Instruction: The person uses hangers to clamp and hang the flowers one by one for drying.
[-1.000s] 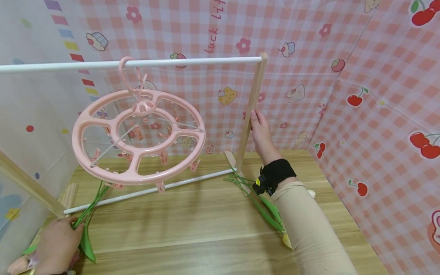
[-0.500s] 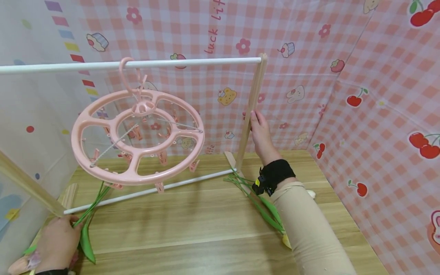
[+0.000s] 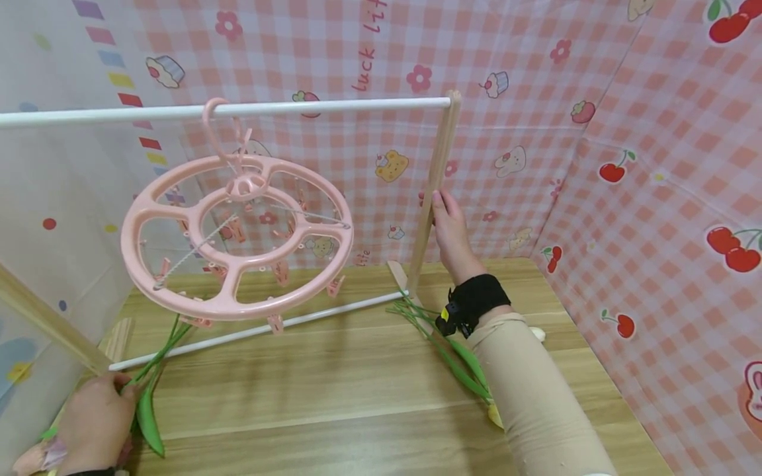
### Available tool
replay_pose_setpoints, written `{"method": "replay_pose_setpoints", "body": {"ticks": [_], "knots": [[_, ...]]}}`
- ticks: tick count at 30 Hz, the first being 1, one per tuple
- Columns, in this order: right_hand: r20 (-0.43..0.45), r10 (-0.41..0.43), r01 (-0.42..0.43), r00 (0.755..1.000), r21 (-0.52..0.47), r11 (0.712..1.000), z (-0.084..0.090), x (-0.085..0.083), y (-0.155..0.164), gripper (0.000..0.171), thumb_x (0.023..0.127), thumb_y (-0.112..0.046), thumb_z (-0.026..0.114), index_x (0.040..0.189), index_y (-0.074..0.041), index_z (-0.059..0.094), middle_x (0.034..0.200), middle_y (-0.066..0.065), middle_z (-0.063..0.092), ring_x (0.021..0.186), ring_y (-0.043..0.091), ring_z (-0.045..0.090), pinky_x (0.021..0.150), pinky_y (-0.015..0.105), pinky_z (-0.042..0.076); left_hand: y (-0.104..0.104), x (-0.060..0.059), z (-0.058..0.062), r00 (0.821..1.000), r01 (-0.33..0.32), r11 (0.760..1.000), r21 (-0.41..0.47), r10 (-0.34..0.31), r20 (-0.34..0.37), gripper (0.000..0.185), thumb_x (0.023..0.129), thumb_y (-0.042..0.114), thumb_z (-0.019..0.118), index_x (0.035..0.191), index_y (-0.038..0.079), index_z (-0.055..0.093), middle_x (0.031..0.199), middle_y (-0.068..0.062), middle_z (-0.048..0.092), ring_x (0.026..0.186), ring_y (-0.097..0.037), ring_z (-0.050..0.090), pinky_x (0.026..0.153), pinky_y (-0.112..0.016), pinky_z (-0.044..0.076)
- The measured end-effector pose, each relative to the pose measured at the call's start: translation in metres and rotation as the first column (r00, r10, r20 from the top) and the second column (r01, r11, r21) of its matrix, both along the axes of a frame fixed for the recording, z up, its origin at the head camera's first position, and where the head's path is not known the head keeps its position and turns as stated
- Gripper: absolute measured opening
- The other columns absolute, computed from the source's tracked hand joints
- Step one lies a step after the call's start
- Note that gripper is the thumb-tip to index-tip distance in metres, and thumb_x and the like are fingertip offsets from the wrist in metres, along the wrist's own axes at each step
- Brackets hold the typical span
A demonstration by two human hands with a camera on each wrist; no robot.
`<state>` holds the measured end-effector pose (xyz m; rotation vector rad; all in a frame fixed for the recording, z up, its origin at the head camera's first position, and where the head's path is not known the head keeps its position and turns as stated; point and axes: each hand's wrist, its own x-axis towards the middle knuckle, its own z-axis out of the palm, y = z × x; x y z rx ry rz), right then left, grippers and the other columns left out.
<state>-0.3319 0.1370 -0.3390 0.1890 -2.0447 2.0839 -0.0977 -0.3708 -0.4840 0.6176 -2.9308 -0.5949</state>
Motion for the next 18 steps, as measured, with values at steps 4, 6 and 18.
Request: {"method": "replay_pose_setpoints", "body": {"ticks": [4, 6, 18], "knots": [[0.009, 0.014, -0.014, 1.000, -0.014, 1.000, 0.006, 0.005, -0.001, 0.043, 0.102, -0.031, 0.038, 0.137, -0.009, 0.046, 0.131, 0.017, 0.054, 0.119, 0.023, 0.049, 0.107, 0.038, 0.040, 0.001, 0.001, 0.001, 0.999, -0.025, 1.000, 0.001, 0.025, -0.037, 0.026, 0.091, 0.017, 0.054, 0.107, -0.003, 0.060, 0.095, -0.030, 0.062, 0.071, -0.038, 0.061, 0.051, -0.043, 0.045], [0.012, 0.017, -0.017, 1.000, -0.008, 1.000, 0.011, 0.009, -0.002, 0.042, 0.102, -0.029, 0.037, 0.138, -0.007, 0.045, 0.132, 0.019, 0.053, 0.119, 0.025, 0.049, 0.107, 0.038, 0.040, 0.002, 0.003, 0.001, 0.997, -0.029, 1.000, -0.012, 0.028, -0.076, 0.024, 0.091, 0.015, 0.054, 0.106, -0.003, 0.061, 0.095, -0.031, 0.062, 0.076, -0.044, 0.060, 0.051, -0.045, 0.045], [0.011, 0.005, -0.006, 1.000, 0.008, 1.000, 0.004, 0.002, 0.000, 0.043, 0.102, -0.032, 0.037, 0.137, -0.008, 0.046, 0.131, 0.017, 0.053, 0.116, 0.024, 0.050, 0.107, 0.039, 0.040, 0.001, 0.008, 0.009, 0.992, -0.121, 0.991, 0.061, 0.122, -0.025, 0.037, 0.096, 0.019, 0.050, 0.123, -0.006, 0.053, 0.115, -0.034, 0.054, 0.097, -0.049, 0.053, 0.075, -0.056, 0.046]]}}
